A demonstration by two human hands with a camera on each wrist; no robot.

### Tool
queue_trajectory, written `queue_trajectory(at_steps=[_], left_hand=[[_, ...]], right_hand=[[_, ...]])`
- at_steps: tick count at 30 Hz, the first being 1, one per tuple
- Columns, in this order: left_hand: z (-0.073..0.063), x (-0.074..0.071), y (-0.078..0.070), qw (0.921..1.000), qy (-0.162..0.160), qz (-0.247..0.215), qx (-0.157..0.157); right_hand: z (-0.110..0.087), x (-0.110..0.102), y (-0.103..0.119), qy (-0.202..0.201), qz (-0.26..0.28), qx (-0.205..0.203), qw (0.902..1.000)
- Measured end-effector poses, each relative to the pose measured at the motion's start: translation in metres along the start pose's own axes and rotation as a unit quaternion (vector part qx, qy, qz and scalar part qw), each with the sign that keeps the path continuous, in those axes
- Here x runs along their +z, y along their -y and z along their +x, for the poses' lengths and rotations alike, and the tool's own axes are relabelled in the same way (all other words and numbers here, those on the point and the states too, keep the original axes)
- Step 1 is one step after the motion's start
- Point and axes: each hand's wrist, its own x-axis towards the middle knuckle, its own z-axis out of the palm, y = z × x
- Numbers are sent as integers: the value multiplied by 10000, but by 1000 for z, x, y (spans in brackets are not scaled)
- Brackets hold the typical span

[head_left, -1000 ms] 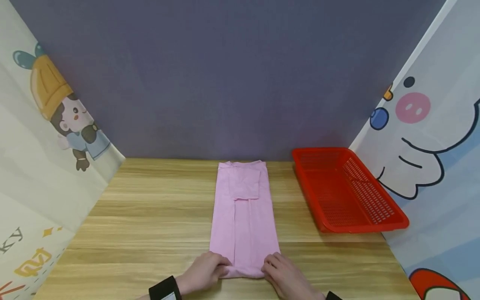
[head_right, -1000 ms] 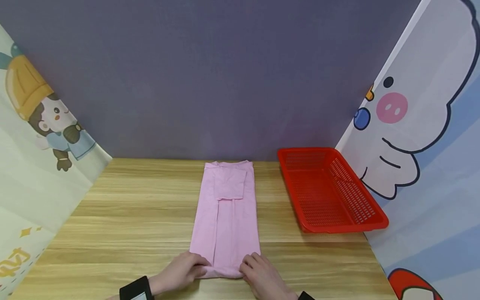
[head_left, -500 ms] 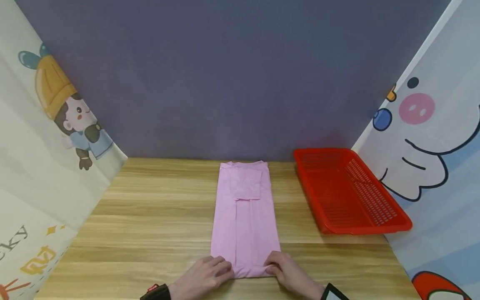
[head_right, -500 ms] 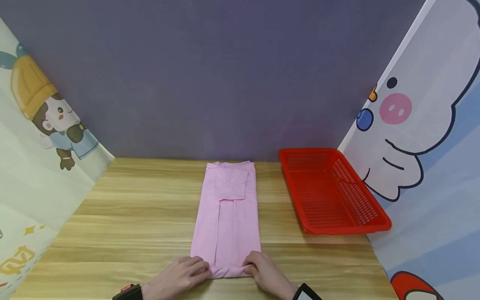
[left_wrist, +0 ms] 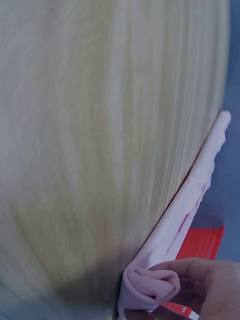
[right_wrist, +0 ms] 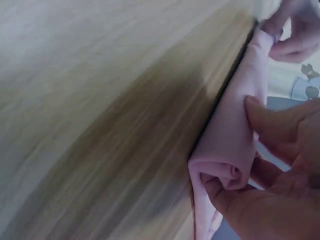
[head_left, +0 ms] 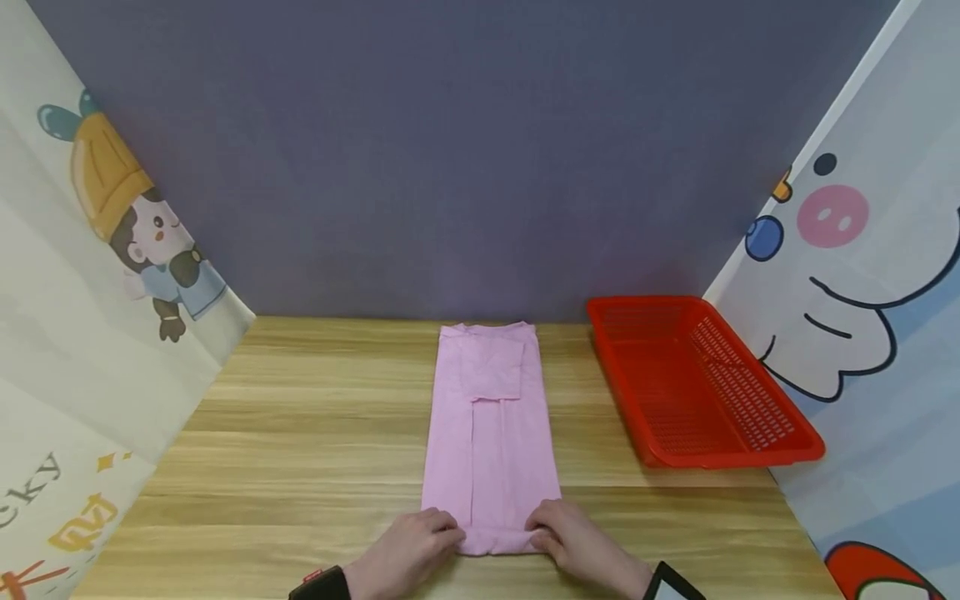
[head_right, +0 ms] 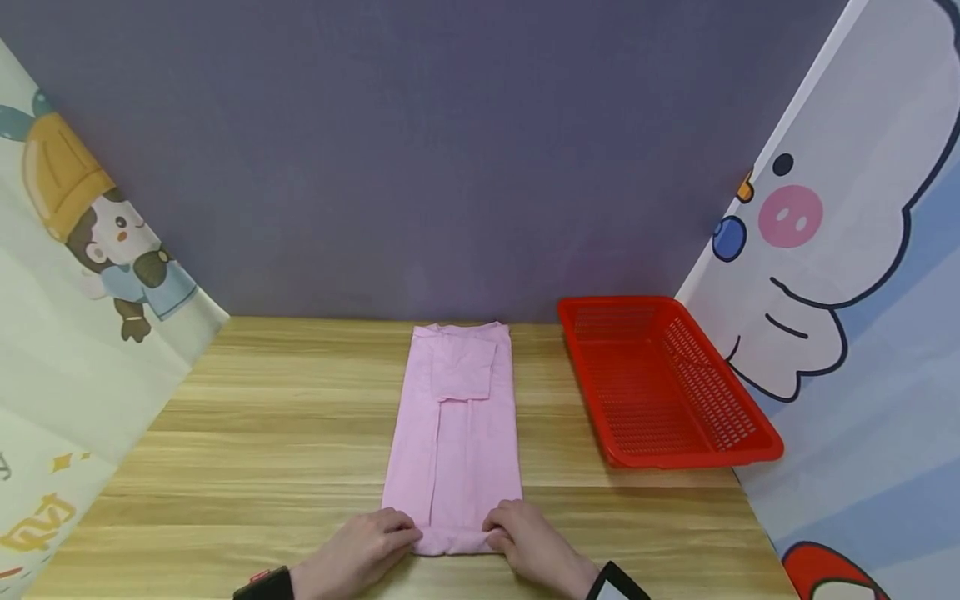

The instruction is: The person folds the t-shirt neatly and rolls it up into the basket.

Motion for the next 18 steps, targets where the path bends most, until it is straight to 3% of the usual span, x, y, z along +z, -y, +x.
queue_trajectory(at_steps=[4,7,12,15,17,18], left_hand=[[2,-2,3,9954,12,-765,-572],[6,-3,5,9822,231,-1459,-1164],[11,-7,8,9351,645,-2578,-2346],[14,-9,9,9125,663,-3007,-2693],[14,-8,9,9089,684,-3056,-2752],[14,-8,9,9153,687,-2940,-2666]], right_hand=[[-5,3,5,-134,-1179,-488,9917],[-5,6,6,-370,-1685,-692,9826],[-5,11,6,-731,-2000,-806,9737],[-6,13,5,-906,-2013,-874,9714],[-6,14,4,-1011,-1957,-913,9711],[-6,15,4,-1062,-1893,-917,9718]])
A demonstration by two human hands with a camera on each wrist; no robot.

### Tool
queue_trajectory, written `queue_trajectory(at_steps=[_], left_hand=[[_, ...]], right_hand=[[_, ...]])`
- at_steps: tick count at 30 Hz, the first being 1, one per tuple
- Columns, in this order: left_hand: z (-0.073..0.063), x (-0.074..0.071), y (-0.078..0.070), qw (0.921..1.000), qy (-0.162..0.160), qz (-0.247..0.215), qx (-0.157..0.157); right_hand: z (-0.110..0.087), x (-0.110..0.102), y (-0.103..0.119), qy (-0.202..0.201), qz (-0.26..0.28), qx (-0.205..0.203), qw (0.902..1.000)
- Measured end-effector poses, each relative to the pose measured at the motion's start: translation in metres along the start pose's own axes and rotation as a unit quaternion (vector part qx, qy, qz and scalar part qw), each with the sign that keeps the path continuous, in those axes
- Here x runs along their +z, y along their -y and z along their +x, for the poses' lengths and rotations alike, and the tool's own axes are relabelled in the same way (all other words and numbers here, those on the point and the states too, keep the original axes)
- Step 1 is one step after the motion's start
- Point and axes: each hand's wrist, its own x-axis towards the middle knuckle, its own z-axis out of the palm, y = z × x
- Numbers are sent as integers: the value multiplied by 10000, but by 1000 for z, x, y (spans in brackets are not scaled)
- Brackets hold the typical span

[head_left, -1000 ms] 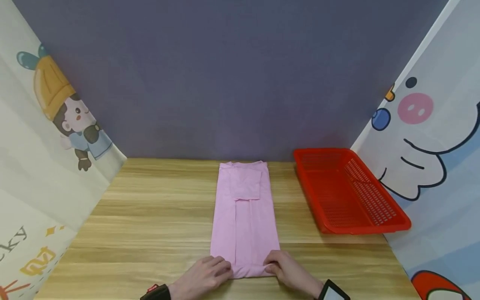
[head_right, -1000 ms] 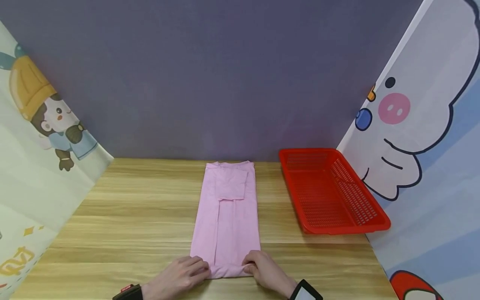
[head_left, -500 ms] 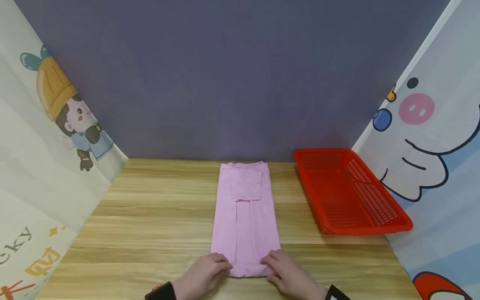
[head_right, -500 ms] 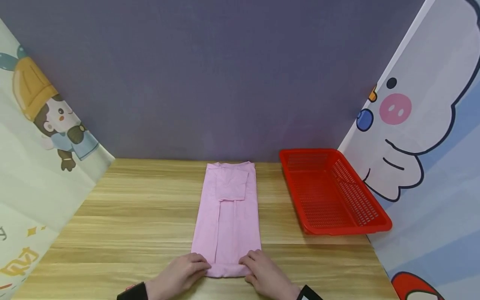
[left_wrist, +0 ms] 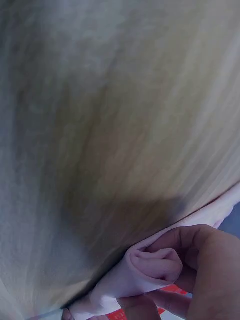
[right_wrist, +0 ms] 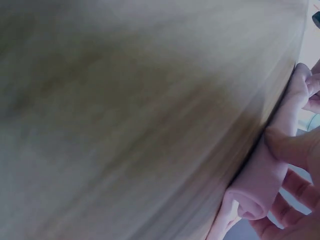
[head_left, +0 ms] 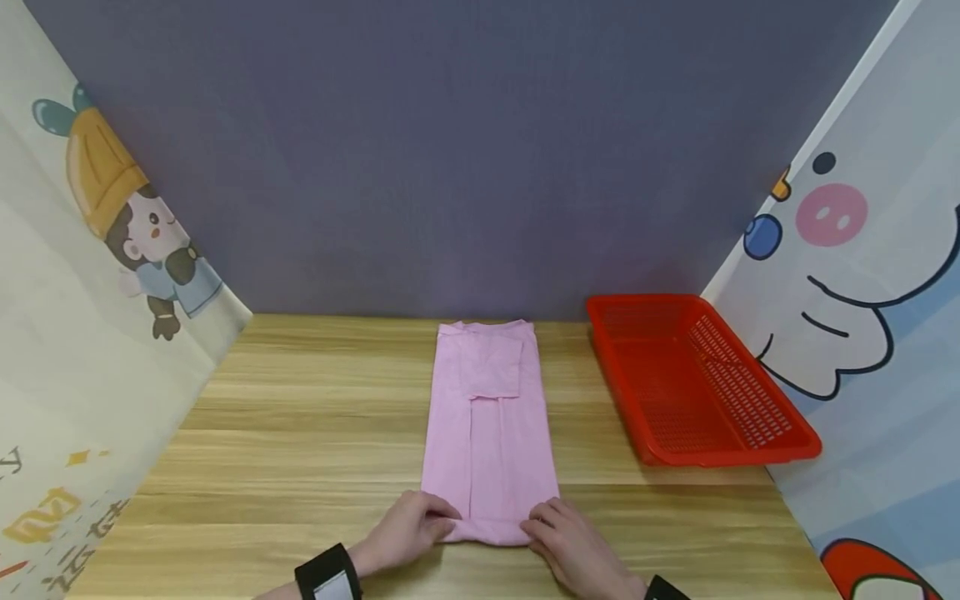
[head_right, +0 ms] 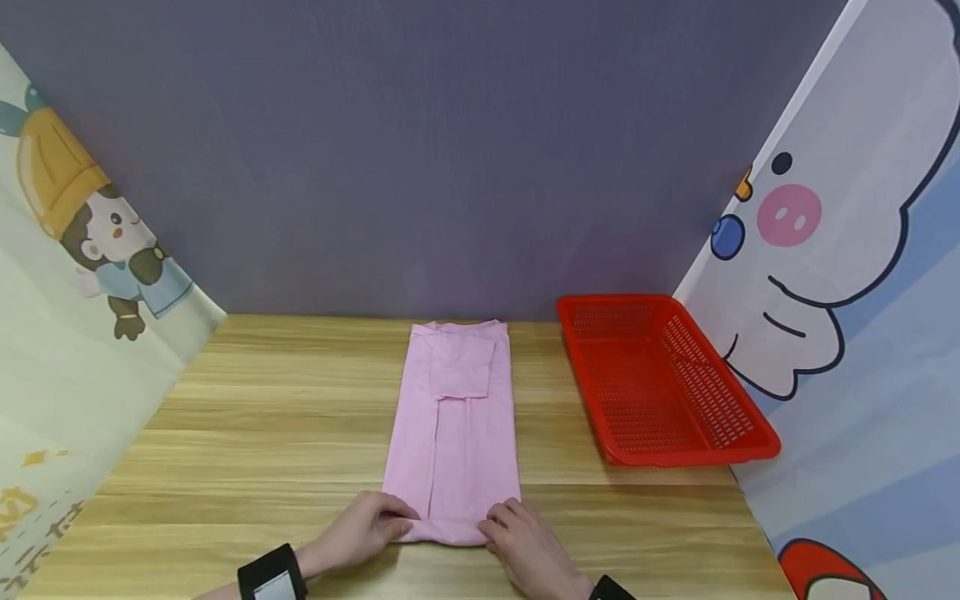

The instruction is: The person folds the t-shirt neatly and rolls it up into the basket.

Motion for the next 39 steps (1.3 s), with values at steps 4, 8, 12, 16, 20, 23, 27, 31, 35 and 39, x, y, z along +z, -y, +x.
queue_trajectory(at_steps=[4,8,12,16,20,23,27,31,35,39], left_hand=[[-5,4,2,9826,-115,1541,1035],[-7,8,5,9209,-554,3084,2320],[-7,9,6,8831,-745,3578,2942],[-5,9,5,8612,-729,3873,3209],[-5,9,3,8569,-703,4005,3168],[-5,10,3,8815,-678,3712,2839],[-4,9,2,9326,-698,2831,2126],[0,6,1,9676,-514,1966,1500],[8,0,2,9916,-17,1120,643],[17,-6,4,9985,410,294,-220]], right_hand=[[1,4,-2,-204,499,179,9984],[5,5,-4,-281,1020,412,9935],[10,2,-8,32,1490,634,9868],[14,-3,-11,470,2036,955,9733],[17,-5,-15,731,2423,1250,9593],[19,-6,-17,845,2495,1380,9548],[19,-8,-16,971,2412,1454,9546],[14,-9,-12,1074,1854,1247,9688],[8,-5,-7,882,708,657,9914],[6,1,-4,476,-43,283,9985]])
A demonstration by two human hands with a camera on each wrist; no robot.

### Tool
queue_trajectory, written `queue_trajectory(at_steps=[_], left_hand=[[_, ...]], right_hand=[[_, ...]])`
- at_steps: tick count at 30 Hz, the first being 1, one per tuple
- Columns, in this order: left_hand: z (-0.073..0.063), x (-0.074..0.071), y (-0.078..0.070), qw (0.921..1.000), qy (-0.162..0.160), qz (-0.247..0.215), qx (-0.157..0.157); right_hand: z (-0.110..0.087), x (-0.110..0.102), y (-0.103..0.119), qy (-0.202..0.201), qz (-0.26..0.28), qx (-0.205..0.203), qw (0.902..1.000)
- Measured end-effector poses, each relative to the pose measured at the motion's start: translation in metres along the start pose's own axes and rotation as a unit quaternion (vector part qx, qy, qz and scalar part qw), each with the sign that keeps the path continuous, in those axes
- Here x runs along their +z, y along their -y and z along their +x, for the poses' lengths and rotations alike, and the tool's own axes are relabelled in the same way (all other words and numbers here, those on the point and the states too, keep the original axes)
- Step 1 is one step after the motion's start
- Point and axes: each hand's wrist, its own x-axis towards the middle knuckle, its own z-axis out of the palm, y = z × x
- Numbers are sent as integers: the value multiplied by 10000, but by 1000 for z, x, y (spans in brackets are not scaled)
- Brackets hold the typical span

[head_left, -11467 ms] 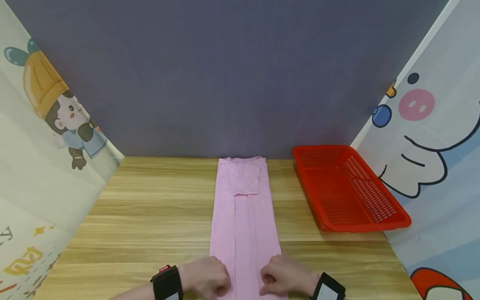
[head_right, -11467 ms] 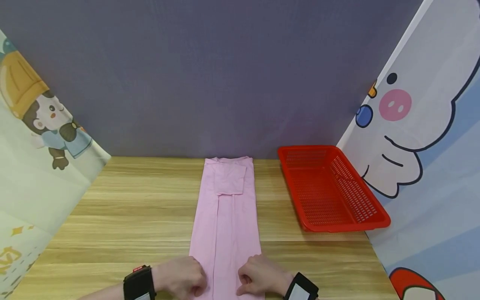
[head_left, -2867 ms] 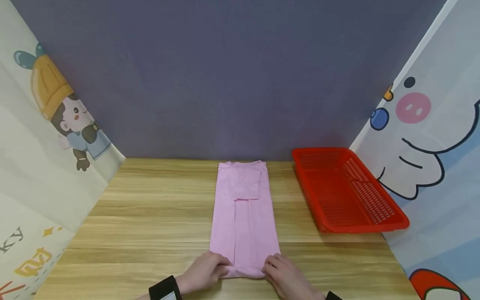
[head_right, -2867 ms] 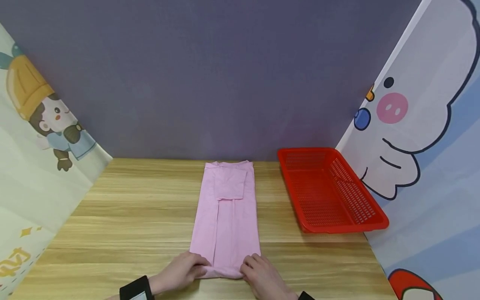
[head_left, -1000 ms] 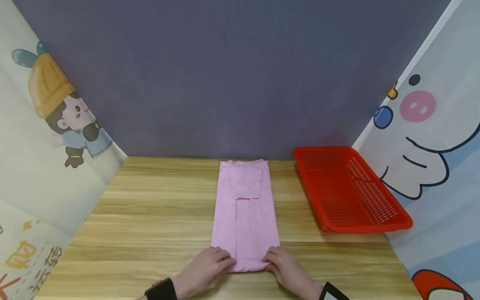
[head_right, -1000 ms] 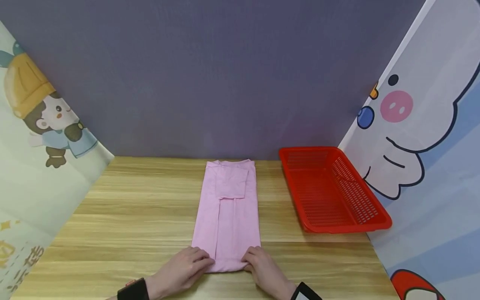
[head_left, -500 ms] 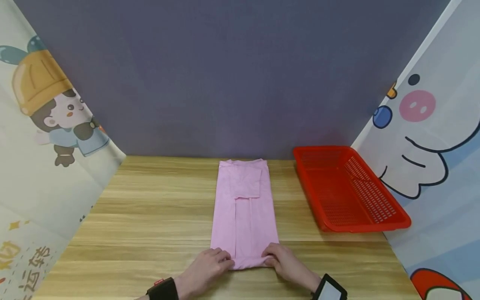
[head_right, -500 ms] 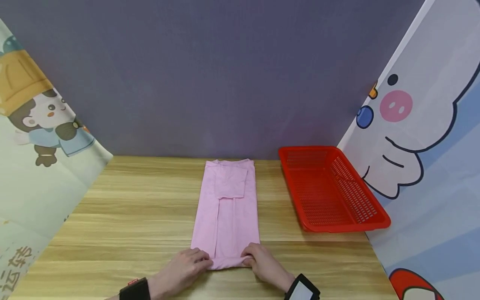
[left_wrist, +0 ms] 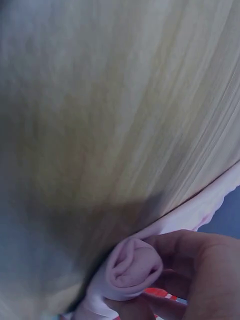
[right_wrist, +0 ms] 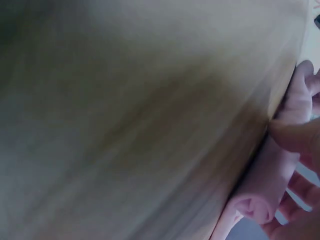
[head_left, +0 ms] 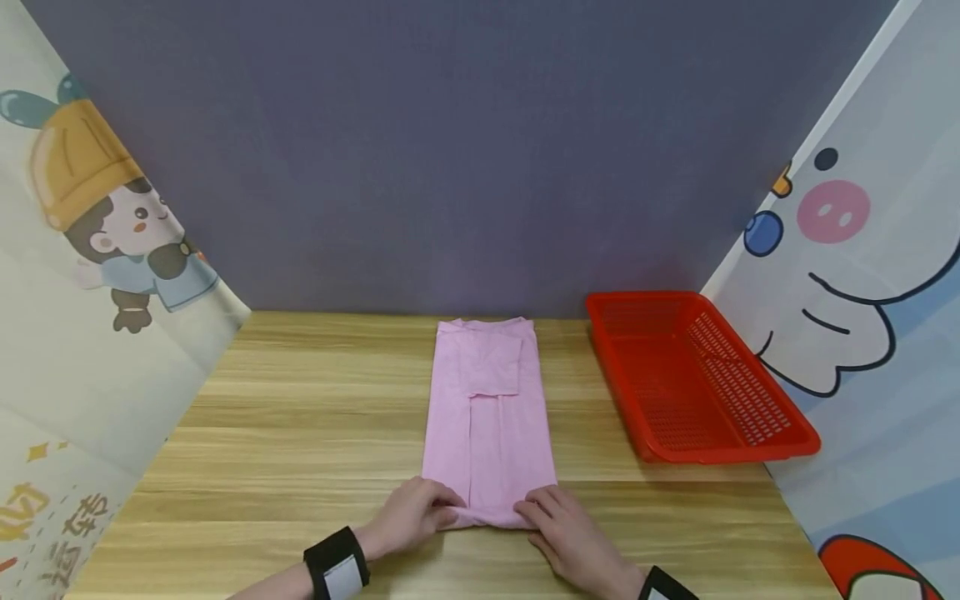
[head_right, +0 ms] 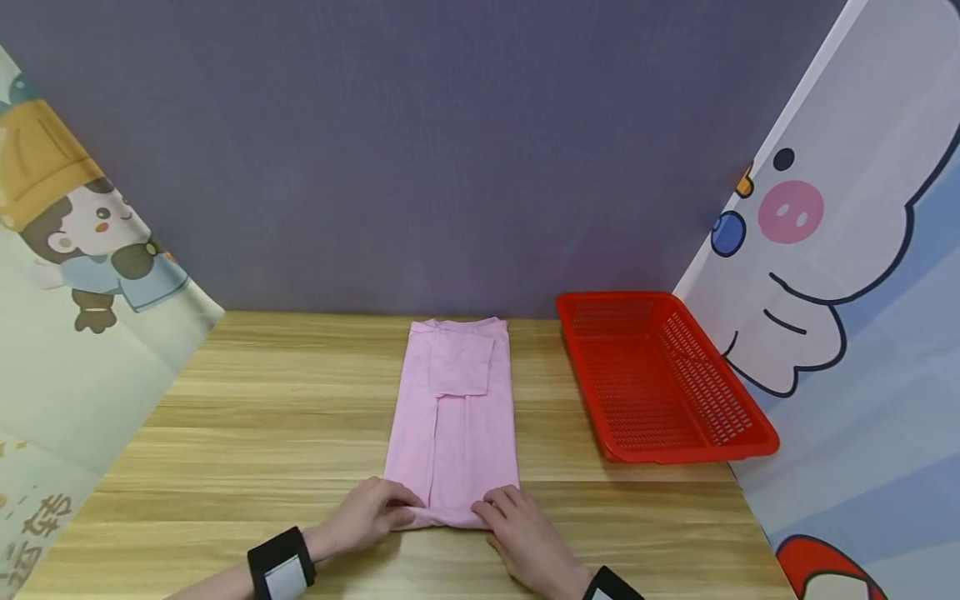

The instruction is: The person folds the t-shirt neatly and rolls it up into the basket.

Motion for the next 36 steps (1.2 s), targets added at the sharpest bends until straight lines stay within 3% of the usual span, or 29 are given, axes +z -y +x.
queue_trajectory(at_steps=[3,7,10,12,13,14,16,17,19,21,24,27,29,30,32,36], left_hand=[[4,-3,-1,9987,169,-394,-281],[6,-5,-3,9979,230,-493,-352],[3,-4,-4,9998,164,84,-5],[-2,0,-5,9928,54,1015,629],[-5,2,-6,9820,-74,1586,1027],[-8,5,-7,9642,-261,2207,1445],[-13,10,-7,9195,-729,3206,2155],[-15,12,-7,8981,-958,3548,2415],[-16,14,-6,8692,-1307,3910,2730],[-17,15,-3,8546,-1487,4046,2897],[-17,15,-1,8467,-1566,4080,3034],[-17,17,2,8463,-1578,4069,3055],[-16,18,3,8551,-1549,3925,3012],[-16,18,3,8631,-1532,3798,2955],[-14,18,4,8866,-1469,3404,2766],[-10,14,4,9386,-1345,2297,2194]], right_hand=[[0,4,0,-276,-124,-39,9995],[1,6,-1,-515,-33,-35,9987],[1,7,-2,-568,309,89,9979],[2,7,-3,-581,616,185,9962],[2,8,-4,-587,789,241,9949],[3,7,-5,-583,939,283,9935],[6,6,-7,-548,1170,349,9910],[8,5,-8,-499,1306,389,9894],[12,4,-11,-405,1566,433,9859],[15,2,-14,-175,1893,563,9801],[19,0,-20,243,2404,864,9665],[22,-3,-24,632,2747,1234,9515],[23,-4,-24,728,2861,1346,9459],[23,-4,-24,733,2890,1369,9446],[23,-4,-22,596,2815,1314,9487],[14,0,-14,146,2032,966,9742]])
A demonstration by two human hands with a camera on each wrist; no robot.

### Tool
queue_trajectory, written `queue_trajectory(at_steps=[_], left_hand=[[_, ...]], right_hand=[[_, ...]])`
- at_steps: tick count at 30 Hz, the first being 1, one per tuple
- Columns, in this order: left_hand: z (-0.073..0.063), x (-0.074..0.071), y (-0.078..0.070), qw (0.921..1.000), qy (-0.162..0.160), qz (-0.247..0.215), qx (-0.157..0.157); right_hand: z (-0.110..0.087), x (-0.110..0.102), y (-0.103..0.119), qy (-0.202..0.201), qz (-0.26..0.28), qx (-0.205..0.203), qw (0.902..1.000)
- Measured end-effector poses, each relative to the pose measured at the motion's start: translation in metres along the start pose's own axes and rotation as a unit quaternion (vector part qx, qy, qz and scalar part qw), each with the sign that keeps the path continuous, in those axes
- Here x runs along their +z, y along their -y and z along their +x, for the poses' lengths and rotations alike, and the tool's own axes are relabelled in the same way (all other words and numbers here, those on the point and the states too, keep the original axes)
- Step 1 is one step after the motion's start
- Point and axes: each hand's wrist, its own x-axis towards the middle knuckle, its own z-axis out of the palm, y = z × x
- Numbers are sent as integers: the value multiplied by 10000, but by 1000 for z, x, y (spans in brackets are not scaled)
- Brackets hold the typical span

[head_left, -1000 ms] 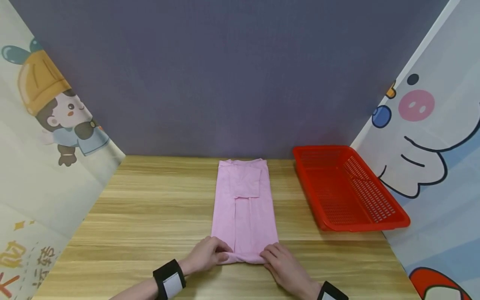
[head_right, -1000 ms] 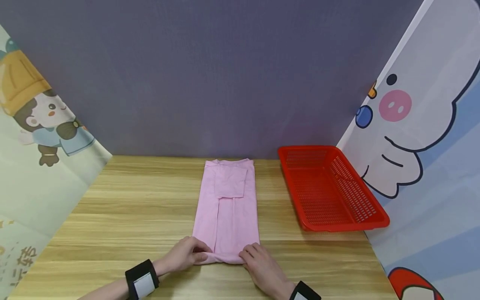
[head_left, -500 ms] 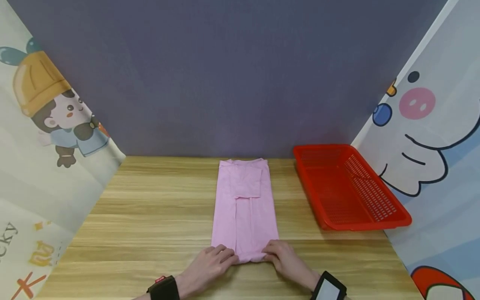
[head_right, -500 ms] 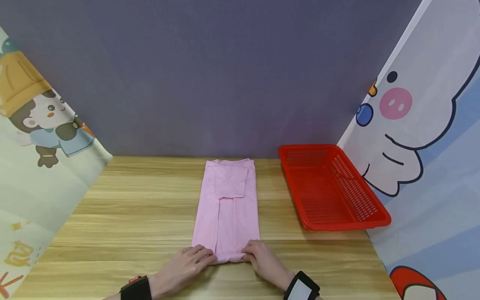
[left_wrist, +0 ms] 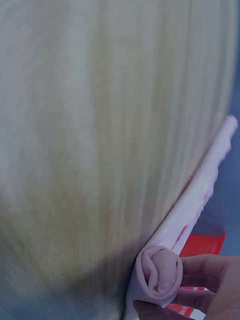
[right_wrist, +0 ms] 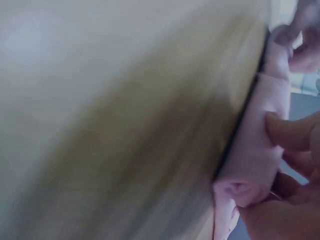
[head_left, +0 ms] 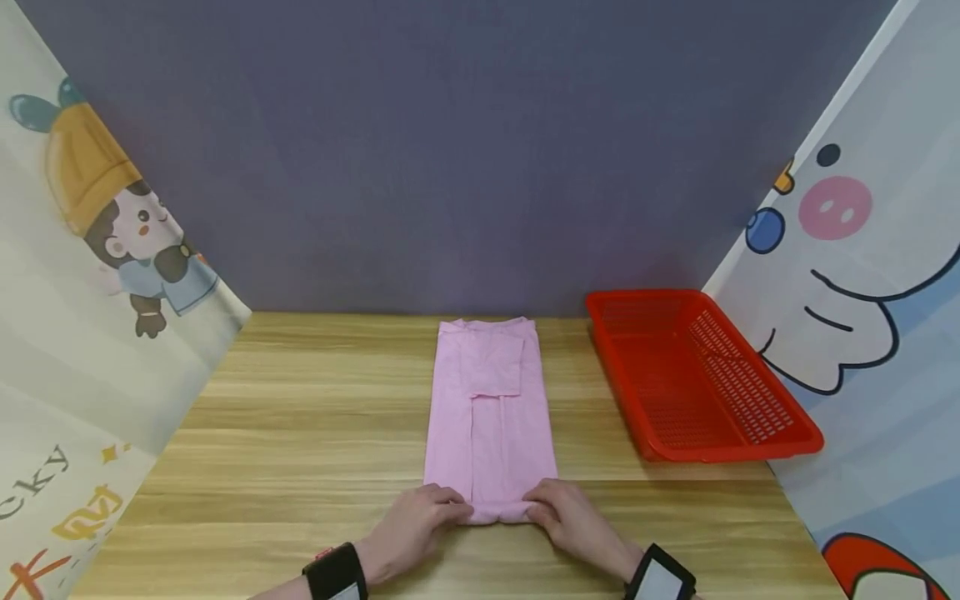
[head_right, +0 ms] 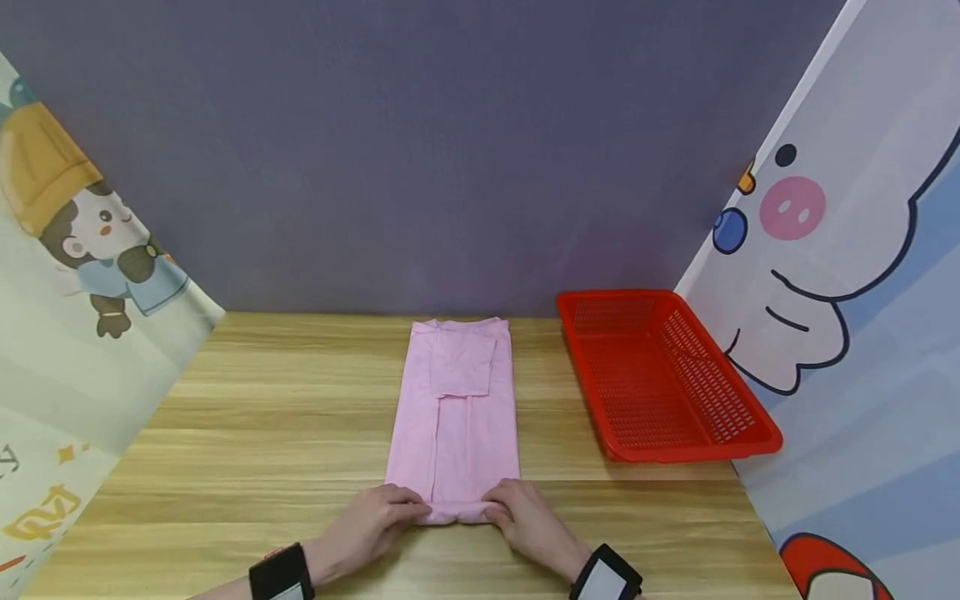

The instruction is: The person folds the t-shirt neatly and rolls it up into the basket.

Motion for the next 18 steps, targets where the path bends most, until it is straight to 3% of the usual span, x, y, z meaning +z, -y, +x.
queue_trajectory(at_steps=[3,5,7,10,13,18], left_hand=[[5,-3,4,9937,238,-890,-638],[9,-5,7,9807,480,-1506,-1151],[14,-8,11,9594,735,-2113,-1719],[19,-11,17,9204,1052,-2881,-2425],[22,-13,22,8938,1278,-3325,-2727],[23,-14,26,8780,1447,-3645,-2744]], right_hand=[[-8,5,2,-264,-822,-317,9958],[-12,8,2,-394,-1202,-469,9909],[-13,9,2,-524,-1444,-557,9866],[-13,8,2,-689,-1675,-650,9813],[-13,7,1,-717,-1817,-696,9783],[-13,6,1,-652,-1738,-823,9792]])
